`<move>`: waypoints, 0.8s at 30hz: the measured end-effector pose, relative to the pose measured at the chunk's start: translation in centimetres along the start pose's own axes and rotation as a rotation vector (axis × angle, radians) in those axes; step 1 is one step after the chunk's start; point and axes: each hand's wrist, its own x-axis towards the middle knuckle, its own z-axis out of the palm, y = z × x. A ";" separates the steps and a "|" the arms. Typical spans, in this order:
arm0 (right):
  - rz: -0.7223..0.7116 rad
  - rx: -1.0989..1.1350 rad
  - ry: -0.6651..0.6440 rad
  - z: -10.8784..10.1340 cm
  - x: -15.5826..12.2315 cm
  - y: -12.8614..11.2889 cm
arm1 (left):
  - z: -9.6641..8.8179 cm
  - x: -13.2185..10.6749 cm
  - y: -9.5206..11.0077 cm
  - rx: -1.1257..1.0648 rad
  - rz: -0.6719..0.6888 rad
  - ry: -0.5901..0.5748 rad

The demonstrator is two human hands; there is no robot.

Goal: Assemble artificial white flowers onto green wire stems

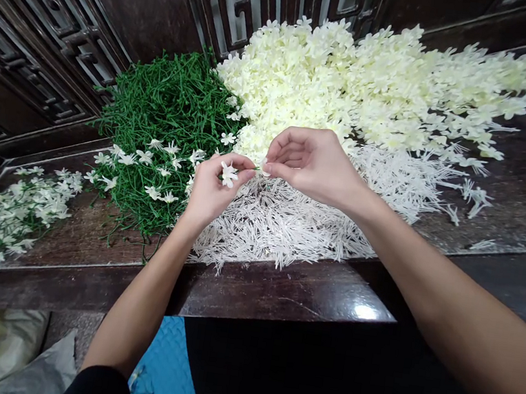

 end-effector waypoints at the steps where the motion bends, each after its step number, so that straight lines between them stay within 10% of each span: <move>1: 0.003 -0.010 0.000 0.0 0.0 0.0 | 0.0 0.0 -0.1 0.062 0.044 0.015; 8: -0.002 -0.051 0.032 0.4 -0.3 -0.6 | 0.2 -0.4 -0.6 0.306 0.368 0.106; 24: -0.114 -0.006 0.065 1.4 -0.5 -0.2 | 0.4 -0.9 -0.2 0.245 0.290 0.133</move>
